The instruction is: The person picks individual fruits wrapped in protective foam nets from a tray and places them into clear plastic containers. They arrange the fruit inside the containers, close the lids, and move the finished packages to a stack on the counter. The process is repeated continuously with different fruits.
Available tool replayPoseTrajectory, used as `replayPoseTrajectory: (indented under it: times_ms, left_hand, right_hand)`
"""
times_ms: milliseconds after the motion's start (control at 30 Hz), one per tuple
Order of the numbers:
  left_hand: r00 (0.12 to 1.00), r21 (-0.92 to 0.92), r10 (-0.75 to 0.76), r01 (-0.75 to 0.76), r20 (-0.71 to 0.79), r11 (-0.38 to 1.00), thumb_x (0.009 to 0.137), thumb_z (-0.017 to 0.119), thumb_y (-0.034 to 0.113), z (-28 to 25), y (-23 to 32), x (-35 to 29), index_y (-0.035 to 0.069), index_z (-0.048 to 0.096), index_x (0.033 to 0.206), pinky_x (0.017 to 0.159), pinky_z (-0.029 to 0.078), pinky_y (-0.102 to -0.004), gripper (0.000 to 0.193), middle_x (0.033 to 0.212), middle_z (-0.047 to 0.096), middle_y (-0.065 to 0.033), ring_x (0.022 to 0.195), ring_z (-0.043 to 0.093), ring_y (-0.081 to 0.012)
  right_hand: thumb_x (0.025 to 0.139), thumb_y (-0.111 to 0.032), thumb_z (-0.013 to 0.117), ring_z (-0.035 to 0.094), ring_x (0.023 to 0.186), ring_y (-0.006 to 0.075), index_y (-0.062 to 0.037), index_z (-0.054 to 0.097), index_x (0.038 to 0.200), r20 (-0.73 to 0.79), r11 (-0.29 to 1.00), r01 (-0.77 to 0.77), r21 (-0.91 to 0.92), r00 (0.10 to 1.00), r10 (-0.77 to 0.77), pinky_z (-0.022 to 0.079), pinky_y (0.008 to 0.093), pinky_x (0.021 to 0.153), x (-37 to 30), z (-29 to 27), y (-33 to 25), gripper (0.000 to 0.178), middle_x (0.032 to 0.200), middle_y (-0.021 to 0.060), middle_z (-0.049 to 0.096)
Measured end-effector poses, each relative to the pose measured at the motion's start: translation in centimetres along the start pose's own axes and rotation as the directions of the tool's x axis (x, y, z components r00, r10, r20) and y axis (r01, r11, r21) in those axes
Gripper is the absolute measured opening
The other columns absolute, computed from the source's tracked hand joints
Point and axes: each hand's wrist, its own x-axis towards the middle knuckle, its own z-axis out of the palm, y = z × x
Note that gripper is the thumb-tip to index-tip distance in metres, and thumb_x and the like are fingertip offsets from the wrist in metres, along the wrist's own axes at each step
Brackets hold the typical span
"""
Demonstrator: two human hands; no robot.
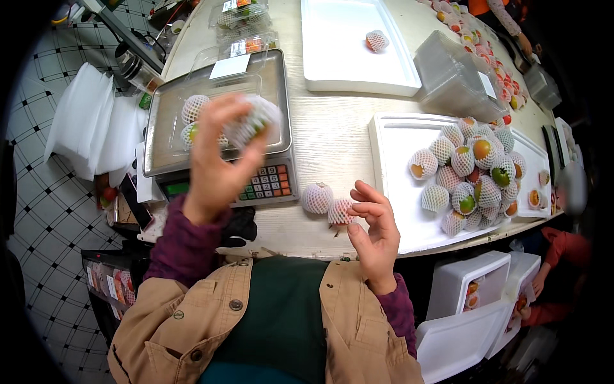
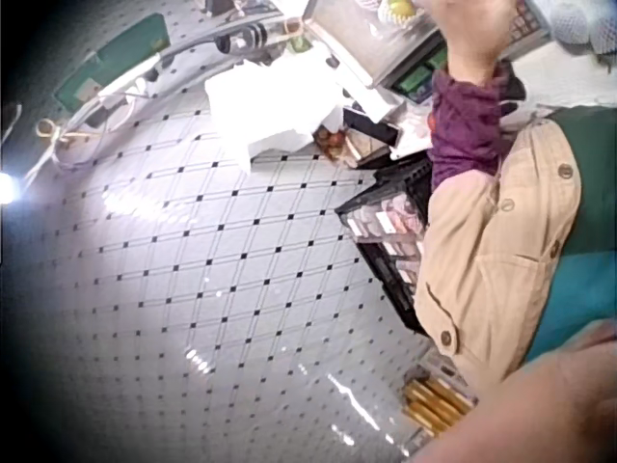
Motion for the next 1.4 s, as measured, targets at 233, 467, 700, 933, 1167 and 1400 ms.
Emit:
replayPoseTrajectory:
  times_ms: [233, 467, 700, 933, 1167, 1400]
  left_hand:
    - [0.847, 0.761, -0.398, -0.012, 0.352, 0.649, 0.084, 0.06, 0.038, -3.8, -7.4, 1.8, 0.019, 0.059, 0.12, 0.078, 0.042, -0.0448, 0.041, 0.104, 0.061, -0.0068, 0.098, 0.055, -0.0288]
    - [0.9, 0.674, -0.243, -0.072, 0.361, 0.735, 0.084, 0.062, 0.032, -2.5, -8.4, 1.1, 0.009, 0.059, 0.118, 0.079, 0.043, -0.0413, 0.041, 0.108, 0.057, -0.0087, 0.098, 0.054, -0.03]
    - [0.907, 0.768, -0.3, -0.04, 0.297, 0.639, 0.088, 0.06, 0.029, -3.0, -7.3, 0.6, 0.004, 0.058, 0.119, 0.087, 0.043, -0.0415, 0.04, 0.12, 0.055, -0.0163, 0.108, 0.053, -0.0337]
    - [0.959, 0.569, -0.138, -0.029, 0.247, 0.822, 0.089, 0.058, 0.017, -3.7, -5.7, 0.3, 0.003, 0.054, 0.124, 0.094, 0.042, -0.039, 0.037, 0.126, 0.053, -0.0156, 0.112, 0.052, -0.0314]
    - [0.95, 0.2, 0.002, -0.068, 0.312, 0.977, 0.085, 0.059, 0.004, -1.0, 0.3, -1.6, -0.002, 0.057, 0.117, 0.096, 0.041, -0.0368, 0.033, 0.122, 0.056, -0.0173, 0.111, 0.055, -0.0297]
    - [0.883, -0.072, 0.039, -0.006, 0.467, 0.997, 0.077, 0.065, 0.002, 2.9, 2.9, -3.3, -0.002, 0.059, 0.109, 0.081, 0.048, -0.036, 0.033, 0.114, 0.059, -0.0175, 0.093, 0.061, -0.0298]
  right_hand:
    - [0.079, 0.001, 0.062, 0.056, 0.1, 0.0175, -0.0016, 0.058, 0.1, 0.099, 0.993, -0.046, -0.109, 0.993, 0.057, 0.049, 0.0264, 0.076, 0.0, 0.2, 0.1, 0.022, 0.122, 0.0125, 0.053]
    - [0.079, -0.005, 0.064, 0.061, 0.088, 0.0209, 0.0002, 0.059, 0.094, -0.101, 0.93, -0.078, -0.36, 0.994, 0.045, 0.05, 0.0277, 0.071, -0.2, -2.7, 0.6, 0.017, 0.109, 0.0134, 0.059]
    - [0.076, -0.007, 0.067, 0.058, 0.094, 0.0349, 0.0005, 0.058, 0.092, -0.367, 0.562, -0.129, -0.817, 0.868, -0.334, 0.047, 0.0386, 0.08, 1.2, -10.6, 0.8, 0.02, 0.101, 0.0178, 0.06]
    - [0.083, -0.007, 0.058, 0.062, 0.077, 0.0276, 0.001, 0.06, 0.092, -0.64, 0.538, -0.37, -0.757, 0.586, -0.497, 0.05, 0.0353, 0.065, 0.2, -17.0, -2.2, 0.012, 0.088, 0.0153, 0.063]
    - [0.073, -0.028, 0.072, 0.059, 0.091, 0.036, -0.0047, 0.053, 0.107, -0.663, 0.106, -0.654, -0.749, 0.739, -0.118, 0.047, 0.0449, 0.077, -2.2, -16.5, 1.3, 0.045, 0.098, 0.0158, 0.062]
    - [0.071, -0.023, 0.069, 0.056, 0.097, 0.0356, -0.0051, 0.052, 0.111, -0.675, 0.223, -0.638, -0.737, 0.713, -0.19, 0.046, 0.044, 0.081, -2.8, -16.8, 2.5, 0.047, 0.101, 0.0179, 0.061]
